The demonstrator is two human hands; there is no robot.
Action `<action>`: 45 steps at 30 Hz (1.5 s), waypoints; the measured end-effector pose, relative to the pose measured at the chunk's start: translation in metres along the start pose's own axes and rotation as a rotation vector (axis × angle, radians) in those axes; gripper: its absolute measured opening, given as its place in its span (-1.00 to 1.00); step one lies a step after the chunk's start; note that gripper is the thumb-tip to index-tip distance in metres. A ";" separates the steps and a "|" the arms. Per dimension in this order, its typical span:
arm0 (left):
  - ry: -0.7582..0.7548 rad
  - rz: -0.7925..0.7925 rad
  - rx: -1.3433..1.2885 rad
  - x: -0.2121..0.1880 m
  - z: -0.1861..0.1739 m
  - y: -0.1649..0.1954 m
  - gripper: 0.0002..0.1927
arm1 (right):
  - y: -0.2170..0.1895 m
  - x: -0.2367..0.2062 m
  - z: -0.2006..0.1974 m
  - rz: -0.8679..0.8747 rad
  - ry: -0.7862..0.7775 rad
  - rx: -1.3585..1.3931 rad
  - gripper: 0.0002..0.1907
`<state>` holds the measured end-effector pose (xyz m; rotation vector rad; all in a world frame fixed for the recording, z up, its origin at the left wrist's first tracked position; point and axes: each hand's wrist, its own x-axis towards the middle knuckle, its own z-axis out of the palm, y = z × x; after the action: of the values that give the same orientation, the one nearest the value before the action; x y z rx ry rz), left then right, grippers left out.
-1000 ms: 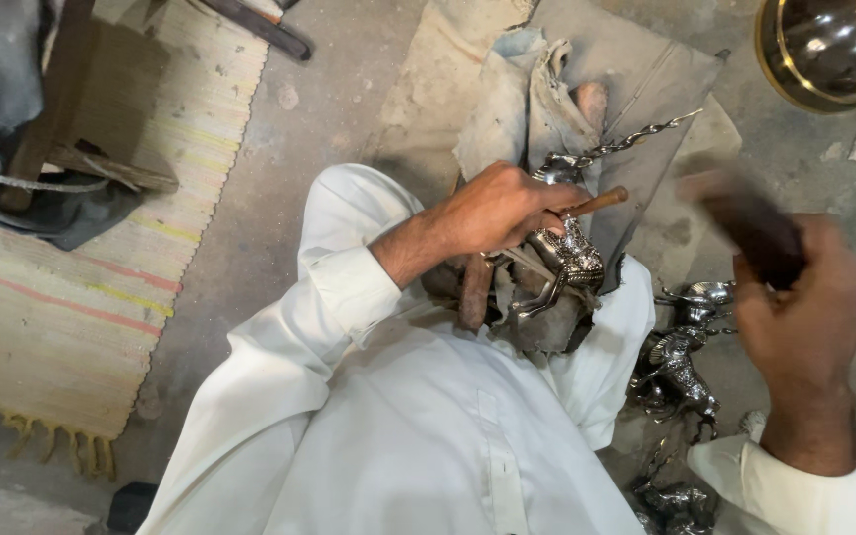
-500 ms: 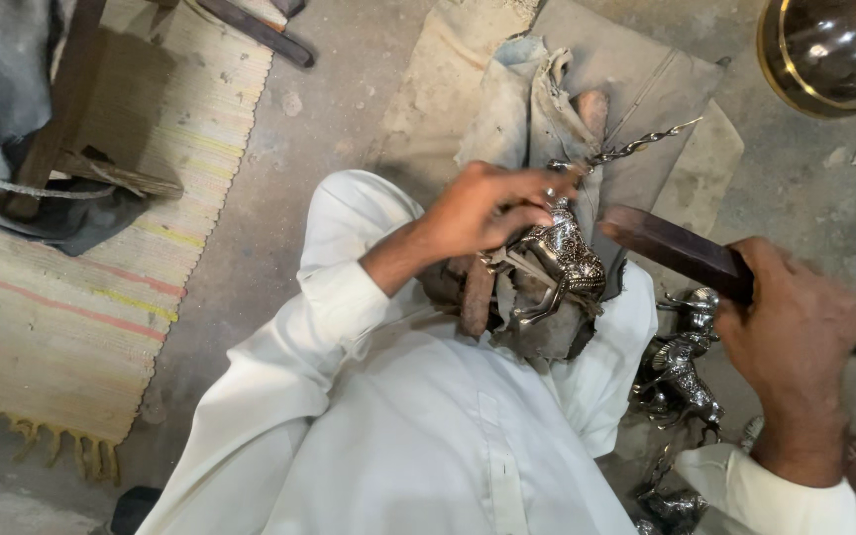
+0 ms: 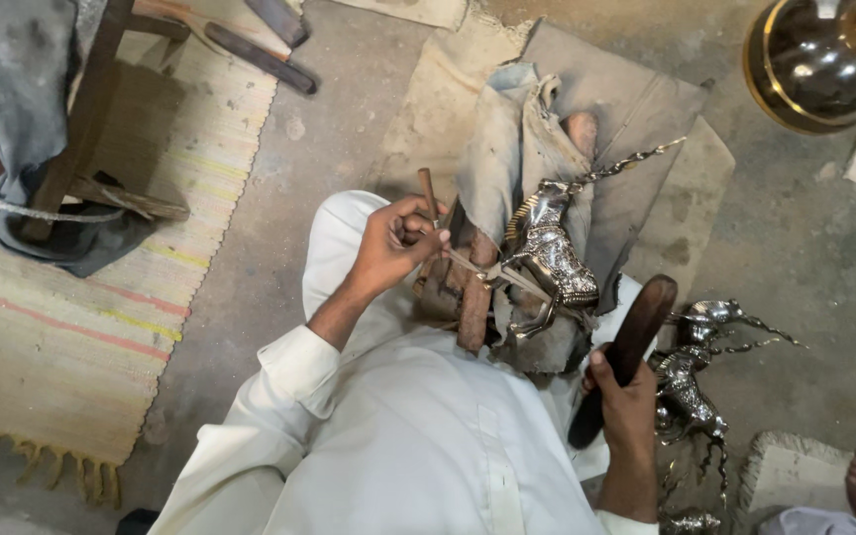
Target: The person sits cross-legged on the floor holding a silver animal figurine against a sandbag on their lap. They hold a small punch against the figurine's surface with one hand and repeatedly strike it with a wooden mallet held in the other hand, repositioning the punch to work different areas of the decorated body, then turn the figurine over and continue hammering.
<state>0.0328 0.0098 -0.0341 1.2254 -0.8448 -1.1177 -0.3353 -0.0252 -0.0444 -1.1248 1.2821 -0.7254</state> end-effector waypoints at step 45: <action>-0.223 0.190 0.414 -0.038 0.042 -0.007 -0.61 | -0.048 0.006 0.031 -0.142 0.031 -0.397 -0.71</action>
<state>-0.0179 0.0344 -0.0306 1.3357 -1.3846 -0.9627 -0.2961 -0.0398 -0.0042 -1.5426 1.4209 -0.6067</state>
